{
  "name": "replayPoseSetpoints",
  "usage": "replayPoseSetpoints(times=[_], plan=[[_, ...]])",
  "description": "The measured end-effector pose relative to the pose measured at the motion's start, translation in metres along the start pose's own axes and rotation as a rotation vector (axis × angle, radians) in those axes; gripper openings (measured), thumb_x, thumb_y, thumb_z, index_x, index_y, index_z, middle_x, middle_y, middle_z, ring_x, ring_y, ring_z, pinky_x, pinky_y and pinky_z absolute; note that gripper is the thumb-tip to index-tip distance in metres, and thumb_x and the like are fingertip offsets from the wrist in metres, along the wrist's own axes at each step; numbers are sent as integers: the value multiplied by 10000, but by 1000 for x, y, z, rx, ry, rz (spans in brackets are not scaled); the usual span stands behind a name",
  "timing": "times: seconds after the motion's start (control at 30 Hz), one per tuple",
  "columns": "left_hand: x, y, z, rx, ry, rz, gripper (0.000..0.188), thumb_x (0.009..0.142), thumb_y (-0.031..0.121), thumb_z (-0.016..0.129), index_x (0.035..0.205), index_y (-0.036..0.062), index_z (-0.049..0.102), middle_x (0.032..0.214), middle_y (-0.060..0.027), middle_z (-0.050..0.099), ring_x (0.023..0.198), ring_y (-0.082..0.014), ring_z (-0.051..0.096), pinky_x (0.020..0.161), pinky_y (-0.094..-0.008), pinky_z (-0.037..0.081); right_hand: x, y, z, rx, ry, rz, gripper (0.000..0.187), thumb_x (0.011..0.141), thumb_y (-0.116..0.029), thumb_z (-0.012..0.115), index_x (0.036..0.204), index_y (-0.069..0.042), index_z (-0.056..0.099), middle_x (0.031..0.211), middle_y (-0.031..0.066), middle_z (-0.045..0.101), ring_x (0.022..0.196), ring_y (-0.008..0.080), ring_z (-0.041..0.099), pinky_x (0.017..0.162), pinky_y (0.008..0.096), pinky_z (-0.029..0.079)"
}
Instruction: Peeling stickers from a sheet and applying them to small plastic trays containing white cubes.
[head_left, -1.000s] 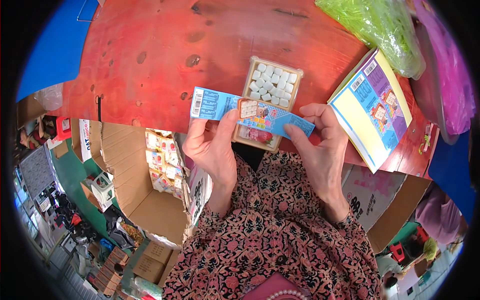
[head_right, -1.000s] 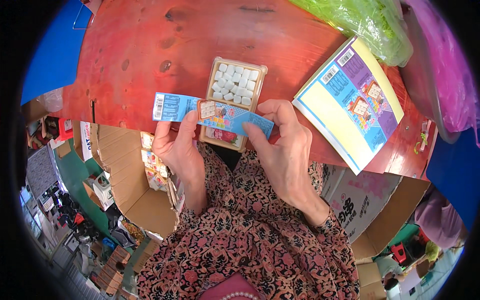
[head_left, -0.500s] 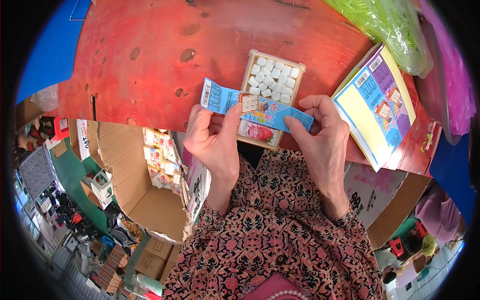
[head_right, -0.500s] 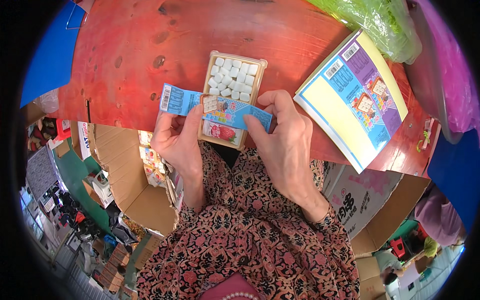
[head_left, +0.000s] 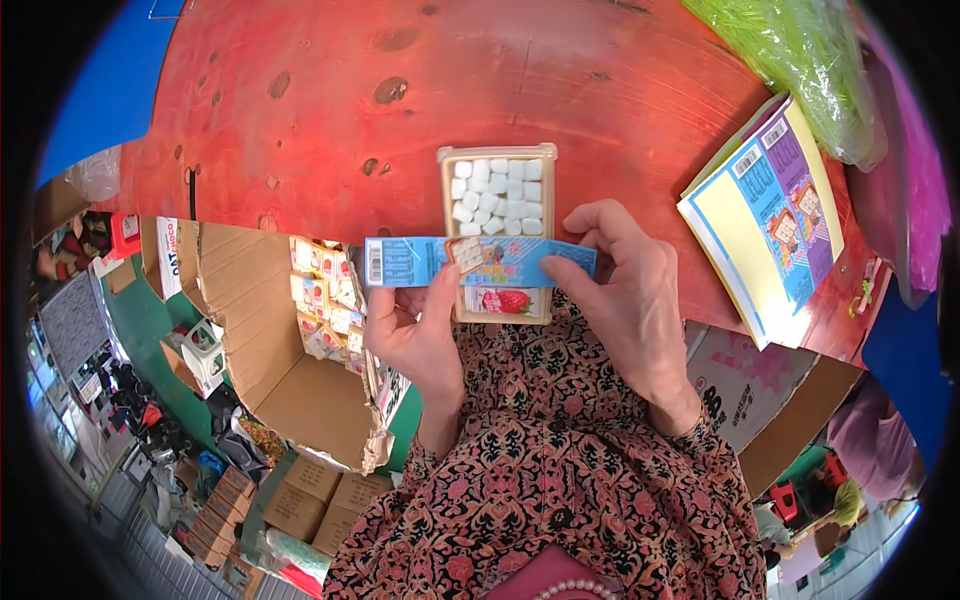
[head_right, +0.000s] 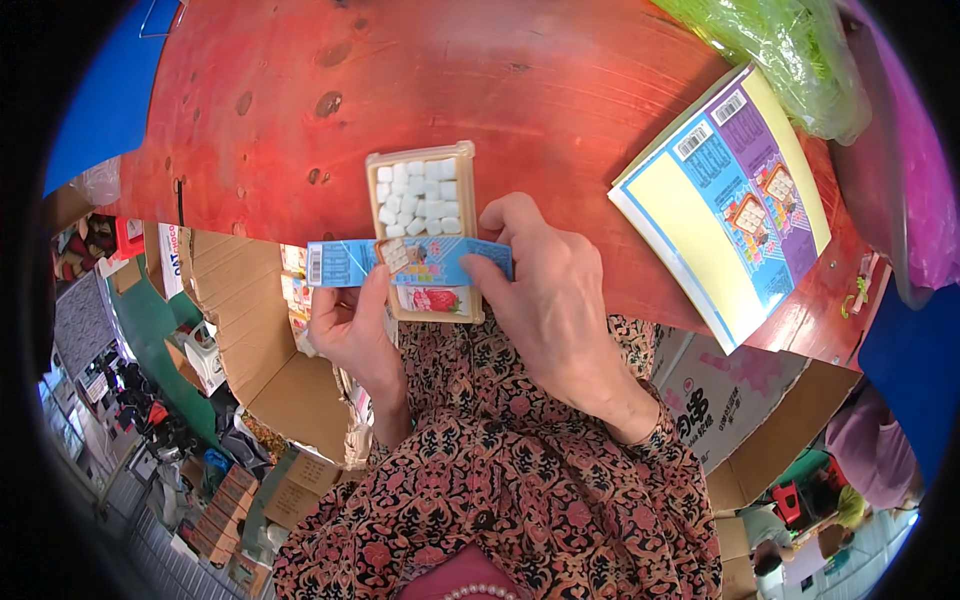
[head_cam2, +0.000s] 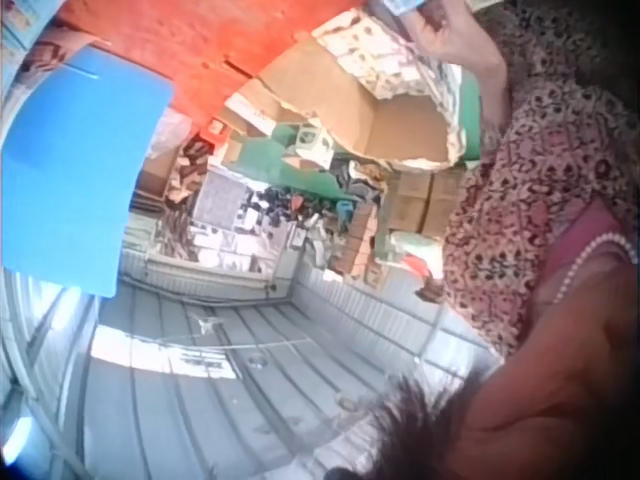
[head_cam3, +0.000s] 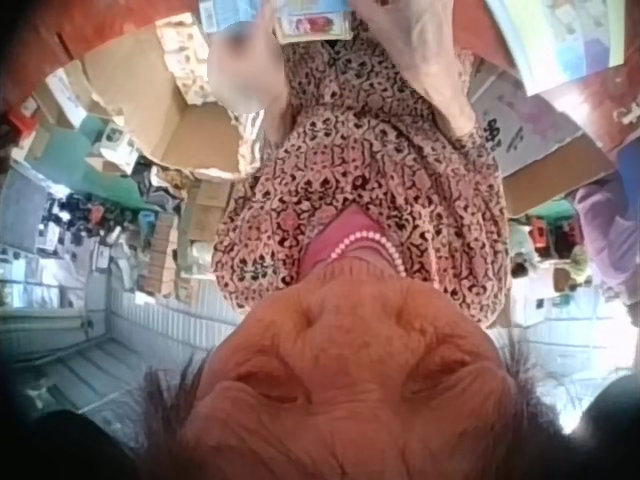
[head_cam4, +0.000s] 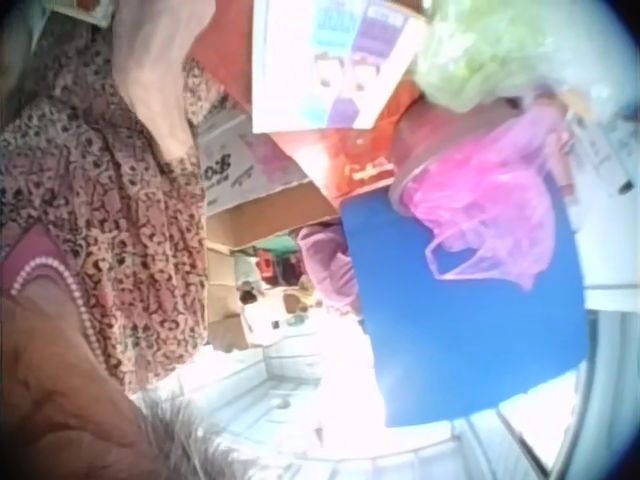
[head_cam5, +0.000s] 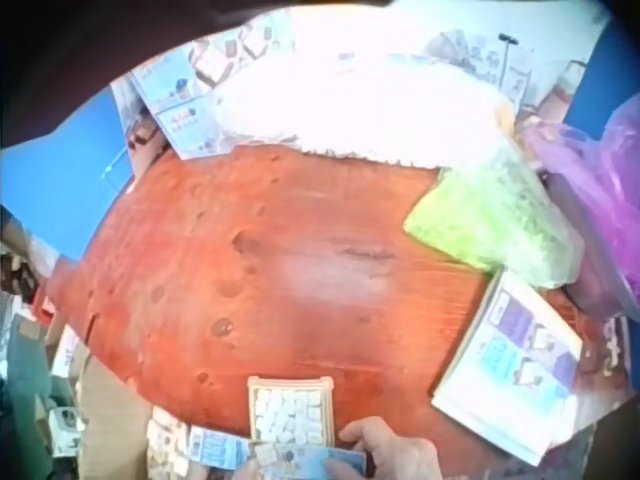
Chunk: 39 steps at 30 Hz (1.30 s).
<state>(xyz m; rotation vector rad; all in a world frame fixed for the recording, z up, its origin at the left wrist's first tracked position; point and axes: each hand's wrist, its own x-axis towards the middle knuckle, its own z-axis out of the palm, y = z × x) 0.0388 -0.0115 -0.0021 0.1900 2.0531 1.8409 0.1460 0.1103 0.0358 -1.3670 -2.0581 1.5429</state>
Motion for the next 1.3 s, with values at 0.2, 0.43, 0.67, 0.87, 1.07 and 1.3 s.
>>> replayPoseSetpoints(times=[0.2,0.43,0.67,0.87,1.07,1.3], plan=[[-8,-5,-12,-273,-44,-240,335,771,-88,603,1097,-50,535,1014,-95,620,908,-143,591,831,-271,465,2,0,3,-63,-40,-55,252,720,-21,695,917,11,539,677,76,605,555,99,526,522,245,426],[-1,-18,-23,-555,-218,-475,334,805,-55,565,1132,-40,499,1112,-119,588,996,-169,576,905,-300,447,1,2,4,-42,-23,-78,244,719,-18,694,912,30,553,677,86,613,559,103,541,529,248,437],[-5,-14,-21,-492,-196,-333,320,775,-75,587,1082,-20,514,1064,-113,606,960,-149,584,889,-299,453,1,3,6,-37,-27,-90,225,722,-21,702,895,31,568,664,74,614,549,84,546,517,234,434],[-7,2,-18,-466,-136,-228,322,724,-120,613,1024,-23,549,961,-117,640,852,-145,617,769,-254,488,-1,4,6,-23,-36,-83,231,717,-69,705,892,9,575,658,139,608,570,198,607,519,317,450],[0,6,-31,-500,-200,-240,356,678,-139,594,1010,-19,544,951,-112,642,834,-156,623,787,-273,492,-2,9,-3,717,-306,84,236,748,16,688,953,26,573,841,62,648,751,80,609,658,217,492],[4,6,-31,-626,-417,-353,469,747,31,563,1197,-33,444,1110,-140,582,1015,-228,581,911,-385,468,-4,9,-1,976,-467,-84,332,707,40,725,1002,7,575,933,69,651,841,98,616,741,224,501]])
